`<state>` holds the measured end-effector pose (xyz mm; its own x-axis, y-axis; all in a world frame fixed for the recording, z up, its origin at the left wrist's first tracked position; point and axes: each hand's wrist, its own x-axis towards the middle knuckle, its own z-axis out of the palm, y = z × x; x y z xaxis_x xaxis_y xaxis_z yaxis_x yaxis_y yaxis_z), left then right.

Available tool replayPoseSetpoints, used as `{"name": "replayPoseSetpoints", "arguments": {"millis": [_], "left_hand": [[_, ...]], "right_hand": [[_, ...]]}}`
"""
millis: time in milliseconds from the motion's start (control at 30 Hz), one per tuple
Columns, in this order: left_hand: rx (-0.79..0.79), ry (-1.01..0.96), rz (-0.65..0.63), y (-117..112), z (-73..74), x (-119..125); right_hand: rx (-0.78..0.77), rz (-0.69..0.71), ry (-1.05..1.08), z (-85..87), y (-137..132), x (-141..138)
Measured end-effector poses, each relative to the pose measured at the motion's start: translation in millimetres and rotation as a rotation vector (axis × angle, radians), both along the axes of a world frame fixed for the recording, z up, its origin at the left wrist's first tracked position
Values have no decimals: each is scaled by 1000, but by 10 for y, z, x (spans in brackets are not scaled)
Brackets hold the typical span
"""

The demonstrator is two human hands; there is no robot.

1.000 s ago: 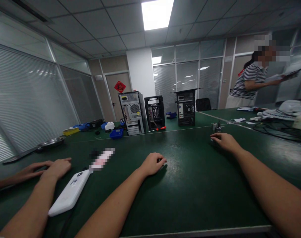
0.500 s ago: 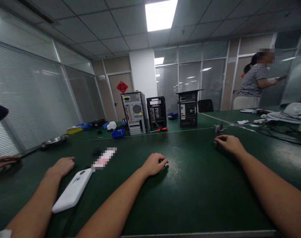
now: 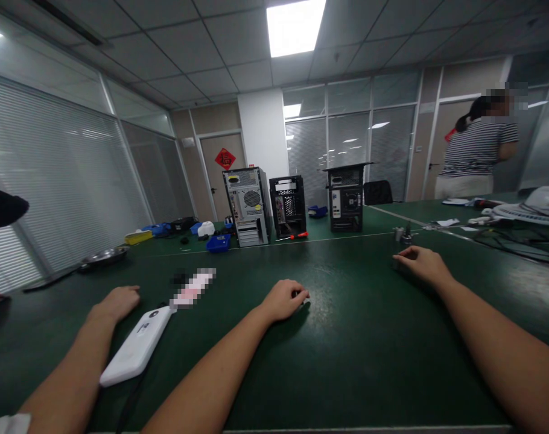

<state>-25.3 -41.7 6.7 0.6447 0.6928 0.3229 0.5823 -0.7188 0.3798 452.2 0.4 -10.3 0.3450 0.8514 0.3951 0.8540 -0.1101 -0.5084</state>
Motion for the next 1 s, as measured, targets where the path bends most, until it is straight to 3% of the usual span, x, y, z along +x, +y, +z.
{"name": "replayPoseSetpoints", "arguments": {"millis": [233,800,1000], "left_hand": [[2,14,11,-6,8,1],[8,2,-1,7,-16,-8],[-6,15,21,-7,-3,5]], "right_hand": [[74,38,-20,-9,-15,-15],[52,18,-146,72,-39,-68],[92,102,-195,33,10,-41]]}}
